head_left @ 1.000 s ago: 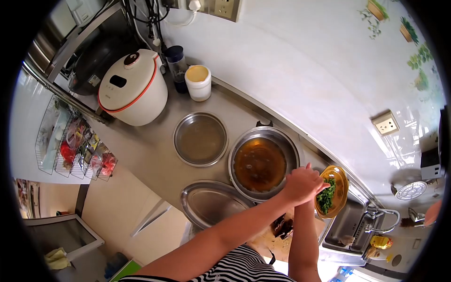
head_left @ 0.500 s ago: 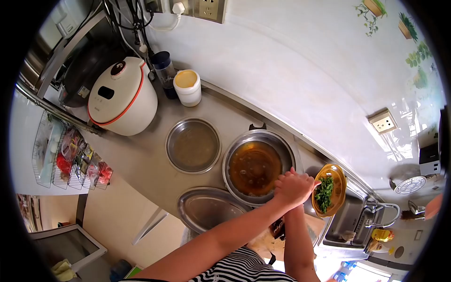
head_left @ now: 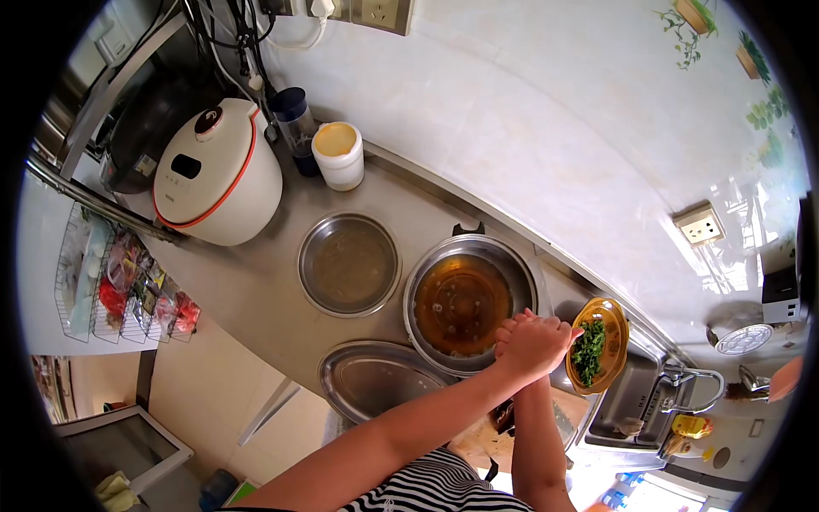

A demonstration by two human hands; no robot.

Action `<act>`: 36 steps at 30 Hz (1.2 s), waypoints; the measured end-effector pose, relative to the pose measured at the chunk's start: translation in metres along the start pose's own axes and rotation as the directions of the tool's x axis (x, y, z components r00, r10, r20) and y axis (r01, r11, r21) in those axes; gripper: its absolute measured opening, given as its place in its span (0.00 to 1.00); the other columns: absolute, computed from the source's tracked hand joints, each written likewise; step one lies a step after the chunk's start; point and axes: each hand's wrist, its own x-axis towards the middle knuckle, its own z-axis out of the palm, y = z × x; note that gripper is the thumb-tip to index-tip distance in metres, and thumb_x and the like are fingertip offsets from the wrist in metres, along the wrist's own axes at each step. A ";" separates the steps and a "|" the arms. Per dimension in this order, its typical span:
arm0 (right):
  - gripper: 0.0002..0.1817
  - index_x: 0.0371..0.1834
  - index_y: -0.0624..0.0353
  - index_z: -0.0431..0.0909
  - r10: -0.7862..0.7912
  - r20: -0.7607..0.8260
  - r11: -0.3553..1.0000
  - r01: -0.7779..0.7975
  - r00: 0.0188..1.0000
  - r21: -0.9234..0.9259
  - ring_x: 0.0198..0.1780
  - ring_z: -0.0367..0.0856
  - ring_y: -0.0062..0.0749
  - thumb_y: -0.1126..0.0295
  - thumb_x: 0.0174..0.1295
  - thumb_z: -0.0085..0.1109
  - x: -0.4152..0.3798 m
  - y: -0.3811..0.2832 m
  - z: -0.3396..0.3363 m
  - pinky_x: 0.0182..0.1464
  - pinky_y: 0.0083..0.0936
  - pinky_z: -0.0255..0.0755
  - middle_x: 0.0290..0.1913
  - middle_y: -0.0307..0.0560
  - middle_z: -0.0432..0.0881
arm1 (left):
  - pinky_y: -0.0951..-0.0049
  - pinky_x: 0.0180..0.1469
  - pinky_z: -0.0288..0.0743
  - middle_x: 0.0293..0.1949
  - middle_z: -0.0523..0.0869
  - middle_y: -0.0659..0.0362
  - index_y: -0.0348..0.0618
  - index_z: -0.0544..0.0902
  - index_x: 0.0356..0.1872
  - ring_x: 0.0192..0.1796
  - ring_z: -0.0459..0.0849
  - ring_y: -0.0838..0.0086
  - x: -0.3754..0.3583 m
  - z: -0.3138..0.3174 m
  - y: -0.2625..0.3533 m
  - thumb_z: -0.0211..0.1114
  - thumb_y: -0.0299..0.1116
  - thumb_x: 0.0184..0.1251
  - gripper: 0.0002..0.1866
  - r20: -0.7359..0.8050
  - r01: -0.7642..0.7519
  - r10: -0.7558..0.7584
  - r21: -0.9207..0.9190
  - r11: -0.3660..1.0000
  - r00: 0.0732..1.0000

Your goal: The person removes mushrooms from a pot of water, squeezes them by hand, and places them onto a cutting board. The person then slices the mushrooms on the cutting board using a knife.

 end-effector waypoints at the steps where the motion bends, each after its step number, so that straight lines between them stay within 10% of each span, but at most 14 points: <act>1: 0.28 0.27 0.52 0.70 -0.001 0.000 1.000 0.001 1.000 -0.003 0.26 0.57 0.31 0.35 0.57 0.45 0.001 -0.001 0.000 0.23 0.27 0.52 0.24 0.39 0.65 | 0.65 0.12 0.62 0.20 0.73 0.56 0.47 0.70 0.16 0.20 0.73 0.66 0.000 0.001 -0.002 0.54 0.47 0.65 0.20 -0.001 -0.066 0.066 -0.005 0.998 0.998; 6: 0.32 0.29 0.54 0.71 0.009 0.002 1.000 -0.009 1.000 0.008 0.26 0.57 0.31 0.31 0.53 0.46 0.001 -0.001 0.002 0.23 0.26 0.52 0.25 0.40 0.65 | 0.63 0.12 0.61 0.20 0.73 0.55 0.44 0.73 0.18 0.20 0.72 0.64 0.005 0.005 -0.004 0.54 0.52 0.64 0.23 0.236 -0.322 0.340 -0.111 0.940 0.911; 11: 0.36 0.31 0.55 0.71 0.024 0.004 1.000 -0.024 1.000 0.014 0.26 0.56 0.31 0.28 0.49 0.46 0.002 0.002 0.000 0.23 0.26 0.52 0.25 0.40 0.64 | 0.61 0.13 0.60 0.19 0.72 0.54 0.43 0.74 0.16 0.19 0.71 0.62 0.014 -0.011 -0.009 0.55 0.57 0.60 0.27 -0.021 -0.520 0.528 -0.205 0.829 0.849; 15: 0.40 0.33 0.56 0.71 0.033 0.001 0.999 -0.033 0.999 0.018 0.27 0.56 0.31 0.25 0.45 0.46 0.003 0.006 0.000 0.23 0.25 0.52 0.26 0.41 0.64 | 0.59 0.14 0.59 0.17 0.72 0.55 0.45 0.74 0.14 0.20 0.71 0.62 0.005 -0.022 -0.003 0.55 0.57 0.60 0.26 -0.074 -0.150 0.143 -0.095 0.984 0.987; 20: 0.45 0.35 0.58 0.72 0.040 0.002 0.999 -0.040 0.999 0.021 0.27 0.56 0.31 0.21 0.41 0.47 0.003 0.007 0.001 0.23 0.25 0.52 0.27 0.41 0.64 | 0.59 0.17 0.54 0.16 0.71 0.56 0.51 0.75 0.15 0.21 0.70 0.62 0.019 -0.054 -0.010 0.55 0.58 0.60 0.24 -0.211 -0.503 0.468 -0.164 0.849 0.858; 30: 0.53 0.39 0.59 0.73 0.040 0.028 0.999 -0.040 0.999 0.006 0.28 0.54 0.30 0.14 0.34 0.47 0.002 0.009 -0.001 0.23 0.24 0.51 0.27 0.42 0.63 | 0.57 0.19 0.57 0.17 0.77 0.59 0.50 0.76 0.16 0.21 0.72 0.62 0.013 -0.062 -0.010 0.54 0.54 0.64 0.23 -0.119 -0.293 0.279 -0.115 0.949 0.953; 36: 0.48 0.40 0.59 0.73 0.032 -0.007 0.999 -0.032 0.999 -0.014 0.30 0.58 0.31 0.19 0.39 0.48 0.002 0.011 0.005 0.25 0.26 0.55 0.29 0.42 0.65 | 0.58 0.25 0.69 0.20 0.80 0.59 0.48 0.76 0.18 0.22 0.79 0.64 0.017 -0.073 -0.017 0.52 0.51 0.68 0.22 -0.069 -0.491 0.487 -0.174 0.854 0.871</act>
